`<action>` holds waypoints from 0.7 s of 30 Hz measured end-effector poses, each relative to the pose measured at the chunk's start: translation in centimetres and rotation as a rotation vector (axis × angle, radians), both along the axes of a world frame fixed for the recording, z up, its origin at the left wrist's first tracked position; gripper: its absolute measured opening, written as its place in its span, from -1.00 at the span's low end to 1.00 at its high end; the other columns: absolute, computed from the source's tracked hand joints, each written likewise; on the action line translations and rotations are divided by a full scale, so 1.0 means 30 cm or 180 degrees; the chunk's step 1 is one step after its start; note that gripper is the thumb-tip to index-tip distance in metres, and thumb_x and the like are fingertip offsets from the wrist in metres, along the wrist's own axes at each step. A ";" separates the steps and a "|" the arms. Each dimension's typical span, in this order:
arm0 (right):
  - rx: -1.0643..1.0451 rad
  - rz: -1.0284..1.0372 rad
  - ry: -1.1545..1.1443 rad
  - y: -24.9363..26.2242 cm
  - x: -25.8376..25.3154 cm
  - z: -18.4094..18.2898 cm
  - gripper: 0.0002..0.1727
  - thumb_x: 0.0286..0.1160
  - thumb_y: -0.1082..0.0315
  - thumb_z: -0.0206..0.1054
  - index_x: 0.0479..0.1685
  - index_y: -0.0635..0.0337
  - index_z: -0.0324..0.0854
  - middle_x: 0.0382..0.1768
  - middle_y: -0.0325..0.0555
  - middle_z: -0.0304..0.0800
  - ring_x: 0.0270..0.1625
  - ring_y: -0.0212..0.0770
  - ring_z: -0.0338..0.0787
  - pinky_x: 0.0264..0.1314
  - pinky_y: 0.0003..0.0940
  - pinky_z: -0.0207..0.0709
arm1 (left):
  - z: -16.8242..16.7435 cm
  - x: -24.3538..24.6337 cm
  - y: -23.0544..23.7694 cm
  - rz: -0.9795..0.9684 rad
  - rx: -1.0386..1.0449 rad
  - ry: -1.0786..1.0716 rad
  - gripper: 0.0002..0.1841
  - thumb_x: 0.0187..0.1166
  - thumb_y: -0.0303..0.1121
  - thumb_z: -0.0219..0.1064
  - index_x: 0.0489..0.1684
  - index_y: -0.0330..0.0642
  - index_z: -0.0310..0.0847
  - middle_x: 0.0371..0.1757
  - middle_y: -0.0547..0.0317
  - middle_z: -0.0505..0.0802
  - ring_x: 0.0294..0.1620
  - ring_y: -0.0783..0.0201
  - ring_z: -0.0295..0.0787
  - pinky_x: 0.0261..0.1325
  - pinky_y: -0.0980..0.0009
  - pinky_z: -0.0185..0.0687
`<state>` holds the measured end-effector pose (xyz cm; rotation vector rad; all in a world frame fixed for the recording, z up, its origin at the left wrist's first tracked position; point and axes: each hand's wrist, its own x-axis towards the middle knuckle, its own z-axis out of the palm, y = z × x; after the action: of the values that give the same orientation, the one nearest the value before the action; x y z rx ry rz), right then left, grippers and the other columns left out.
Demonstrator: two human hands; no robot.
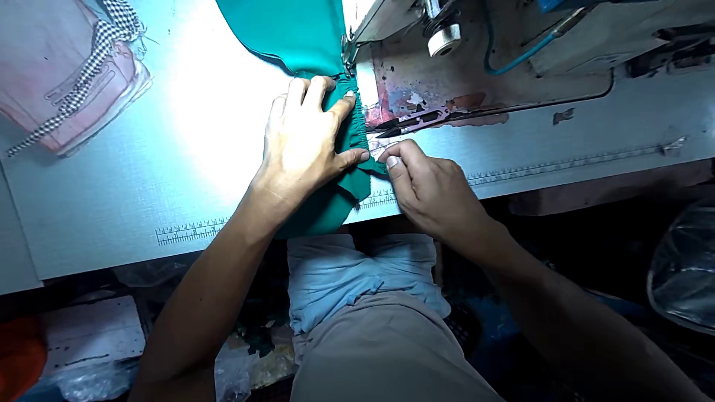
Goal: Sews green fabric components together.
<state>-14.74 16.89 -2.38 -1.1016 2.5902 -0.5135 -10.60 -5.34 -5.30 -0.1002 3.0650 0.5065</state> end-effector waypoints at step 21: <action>-0.0124 0.0304 0.0480 -0.016 0.100 -0.037 -0.65 0.72 0.29 0.25 0.23 0.37 0.72 -0.20 0.09 0.73 -0.30 -0.02 0.79 -0.34 -0.21 0.67 | 0.019 -0.001 -0.011 -0.0073 0.0078 -0.0169 -0.06 0.33 0.53 0.16 0.70 0.16 0.46 0.70 0.01 0.45 0.66 -0.11 0.31 0.54 -0.11 0.24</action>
<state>-11.76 16.40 -3.49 -1.3170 2.6482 -0.4779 -10.64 -5.68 -4.72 -0.0765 3.0037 0.5313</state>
